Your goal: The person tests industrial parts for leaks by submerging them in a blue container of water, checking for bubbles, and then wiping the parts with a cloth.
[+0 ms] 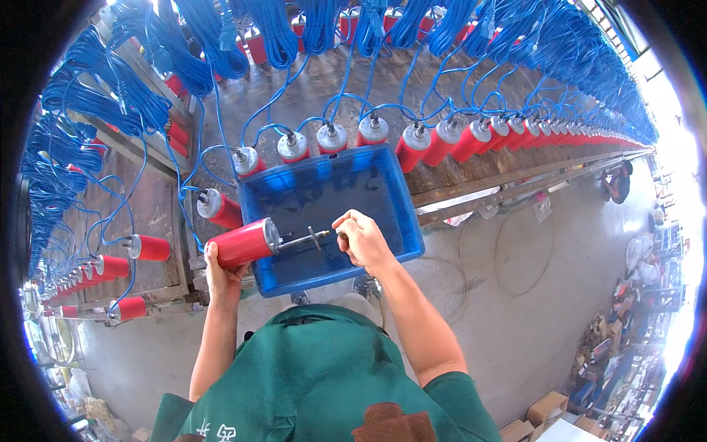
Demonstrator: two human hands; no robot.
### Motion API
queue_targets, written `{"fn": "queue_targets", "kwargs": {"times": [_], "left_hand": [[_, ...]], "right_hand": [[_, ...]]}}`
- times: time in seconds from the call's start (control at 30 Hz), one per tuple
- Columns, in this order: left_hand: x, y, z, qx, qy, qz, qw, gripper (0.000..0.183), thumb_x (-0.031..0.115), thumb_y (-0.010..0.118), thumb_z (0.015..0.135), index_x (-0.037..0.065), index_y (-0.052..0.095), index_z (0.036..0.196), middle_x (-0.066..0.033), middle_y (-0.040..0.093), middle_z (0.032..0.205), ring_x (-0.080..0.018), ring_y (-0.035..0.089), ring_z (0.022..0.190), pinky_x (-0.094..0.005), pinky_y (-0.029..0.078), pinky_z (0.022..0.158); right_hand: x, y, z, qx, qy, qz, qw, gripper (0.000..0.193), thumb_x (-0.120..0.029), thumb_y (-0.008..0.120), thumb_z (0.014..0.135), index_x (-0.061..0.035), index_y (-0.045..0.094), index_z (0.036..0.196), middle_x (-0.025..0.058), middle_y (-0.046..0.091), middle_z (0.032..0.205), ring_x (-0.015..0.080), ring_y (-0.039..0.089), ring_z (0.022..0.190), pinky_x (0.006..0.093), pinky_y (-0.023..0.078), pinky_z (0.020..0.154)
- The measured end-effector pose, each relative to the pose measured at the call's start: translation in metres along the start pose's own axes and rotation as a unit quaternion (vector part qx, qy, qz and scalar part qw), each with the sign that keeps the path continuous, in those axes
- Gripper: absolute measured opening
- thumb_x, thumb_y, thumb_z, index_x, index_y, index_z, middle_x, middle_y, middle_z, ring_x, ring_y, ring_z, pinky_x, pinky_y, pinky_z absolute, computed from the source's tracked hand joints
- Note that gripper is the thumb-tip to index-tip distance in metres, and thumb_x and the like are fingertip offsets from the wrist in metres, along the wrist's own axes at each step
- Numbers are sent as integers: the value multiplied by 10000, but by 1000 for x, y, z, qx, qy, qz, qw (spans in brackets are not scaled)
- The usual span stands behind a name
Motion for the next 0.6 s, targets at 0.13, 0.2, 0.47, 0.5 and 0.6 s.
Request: {"fn": "queue_targets", "kwargs": {"times": [0.13,0.2,0.47,0.5,0.6], "left_hand": [[-2,-5,2,2,-3,1,1000,579,521,668,994,87,560,1362,-146,712,1254,-295,739,1104,-444,651,893],[-5,-7,4,0,-10,2,1000,591,539,675,985,116,542,1375,-135,701,1266,-290,735,1109,-446,650,898],[-6,-4,5,-11,-7,5,1000,597,561,669,985,128,538,1374,-120,700,1261,-271,736,1092,-431,644,902],[-5,-6,4,-3,-6,-2,1000,579,526,665,997,95,553,1367,-137,710,1253,-284,743,1085,-431,651,887],[-4,-7,2,4,-3,-9,1000,554,490,658,1011,57,578,1347,-150,726,1236,-294,753,1068,-427,657,874]], "right_hand": [[6,15,10,-32,19,46,998,178,-142,516,1001,-22,642,1036,91,636,728,69,403,445,237,280,367],[10,16,13,-28,15,56,998,182,-141,512,1002,-19,643,1036,95,640,739,68,405,448,236,280,369],[15,20,17,-21,29,67,997,194,-139,474,1019,-42,639,997,73,611,743,62,392,464,225,275,381],[13,21,16,-14,27,63,998,197,-142,463,1023,-50,632,985,61,593,733,60,387,467,224,271,383],[17,21,17,-1,31,65,997,205,-147,445,1031,-60,620,969,43,565,718,58,377,470,226,263,384]]}}
Point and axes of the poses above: each hand's wrist, its own z-axis towards the middle knuckle, its own y-axis out of the palm, x = y × z, the point moved 9 cm from there along z, towards the middle knuckle
